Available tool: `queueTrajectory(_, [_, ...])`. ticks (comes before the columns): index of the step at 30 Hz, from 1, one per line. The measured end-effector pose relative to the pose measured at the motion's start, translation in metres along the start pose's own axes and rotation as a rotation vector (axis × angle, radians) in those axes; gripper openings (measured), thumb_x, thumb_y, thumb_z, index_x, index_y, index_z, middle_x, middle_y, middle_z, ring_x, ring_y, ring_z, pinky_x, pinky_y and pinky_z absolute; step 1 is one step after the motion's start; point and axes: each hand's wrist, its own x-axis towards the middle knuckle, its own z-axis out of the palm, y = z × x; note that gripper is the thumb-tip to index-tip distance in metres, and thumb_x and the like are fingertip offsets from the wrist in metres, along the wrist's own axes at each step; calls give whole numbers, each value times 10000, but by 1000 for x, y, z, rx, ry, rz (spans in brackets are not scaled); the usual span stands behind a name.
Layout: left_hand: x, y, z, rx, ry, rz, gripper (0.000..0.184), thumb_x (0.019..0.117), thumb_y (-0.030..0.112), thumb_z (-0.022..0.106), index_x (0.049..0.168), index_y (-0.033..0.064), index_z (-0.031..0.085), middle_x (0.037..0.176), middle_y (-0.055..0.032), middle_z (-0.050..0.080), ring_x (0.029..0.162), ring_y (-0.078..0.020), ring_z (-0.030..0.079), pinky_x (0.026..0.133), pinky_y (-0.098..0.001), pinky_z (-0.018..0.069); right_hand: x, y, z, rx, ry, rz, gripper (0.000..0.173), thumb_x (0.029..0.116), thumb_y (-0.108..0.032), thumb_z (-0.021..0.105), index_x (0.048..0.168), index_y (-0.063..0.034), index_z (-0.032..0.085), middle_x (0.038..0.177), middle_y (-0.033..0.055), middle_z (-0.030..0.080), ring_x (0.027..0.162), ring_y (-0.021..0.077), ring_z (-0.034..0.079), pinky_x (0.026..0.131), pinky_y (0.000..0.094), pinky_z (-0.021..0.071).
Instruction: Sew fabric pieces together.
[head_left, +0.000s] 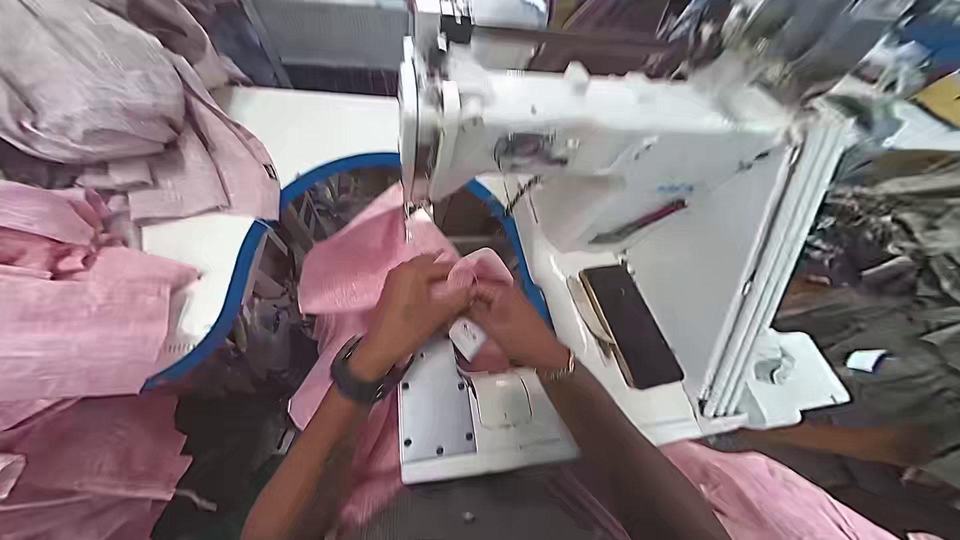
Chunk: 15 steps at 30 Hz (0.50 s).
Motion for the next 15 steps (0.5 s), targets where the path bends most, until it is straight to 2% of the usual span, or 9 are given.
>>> queueTrajectory(1, [-3, -2, -26, 17, 53, -44, 143, 859, 200, 785, 927, 74, 784, 905, -12, 726, 860, -81, 681, 786, -308, 570, 12, -12, -1, 28, 0, -54, 162, 960, -75, 620, 929, 63, 700, 827, 29, 671, 783, -8, 596, 757, 201, 498])
queueTrajectory(3, [-25, -39, -87, 51, 286, -213, 187, 858, 84, 764, 1038, 32, 772, 1025, -86, 756, 960, -160, 706, 866, -400, 577, 14, -13, -35, -102, 112, -46, 170, 989, -55, 580, 947, 42, 714, 858, 9, 715, 827, -23, 653, 799, 192, 557])
queueTrajectory(4, [-38, -64, -114, 79, 410, -326, 259, 855, 0, 742, 1114, -2, 748, 1102, -160, 736, 1020, -256, 688, 897, -501, 546, 14, -9, -60, -302, 213, 42, 170, 997, -57, 584, 966, 51, 711, 865, 50, 715, 832, 42, 666, 803, 256, 563])
queueTrajectory(6, [-62, -94, -140, 174, 505, -453, 425, 843, -78, 709, 1260, 1, 690, 1244, -235, 678, 1160, -381, 635, 962, -626, 482, 24, -11, -93, -706, 325, 258, 241, 1008, -90, 601, 1118, 111, 675, 988, 279, 701, 963, 372, 692, 887, 578, 506])
queueTrajectory(8, [-60, -74, -121, 339, 365, -360, 453, 885, -29, 687, 1336, -10, 640, 1338, -272, 616, 1240, -454, 584, 1006, -675, 443, 43, -32, -67, -874, 272, 199, 377, 995, -124, 629, 1323, 59, 599, 1054, 351, 682, 1007, 523, 672, 883, 703, 473])
queueTrajectory(10, [-51, -39, -60, 510, 153, -189, 380, 902, -13, 653, 1276, 38, 699, 1344, -239, 630, 1099, -433, 671, 873, -618, 541, 46, -48, 3, -867, -29, 29, 458, 979, -99, 625, 1418, 15, 561, 988, 292, 707, 929, 475, 696, 827, 642, 530])
queueTrajectory(12, [-53, -20, -20, 623, 131, -45, 299, 882, -14, 648, 1169, 18, 725, 1227, -258, 660, 851, -402, 722, 670, -533, 583, 67, -46, 44, -864, -282, -112, 334, 965, -50, 567, 1272, 26, 675, 978, 237, 725, 954, 421, 706, 840, 582, 535])
queueTrajectory(14, [-79, -22, -36, 582, 140, -126, 378, 868, -2, 688, 1245, 2, 695, 1142, -258, 698, 897, -422, 722, 742, -582, 576, 86, -32, 32, -879, -256, -117, 192, 978, -44, 577, 1036, 31, 745, 969, 234, 728, 979, 422, 706, 872, 593, 532])
queueTrajectory(15, [-95, -25, -55, 501, 89, -184, 359, 855, -9, 706, 1214, -2, 705, 1027, -265, 719, 870, -435, 716, 757, -621, 557, 89, -27, 21, -868, -189, -133, 172, 968, -46, 595, 972, 44, 741, 929, 239, 723, 944, 426, 708, 856, 597, 529])
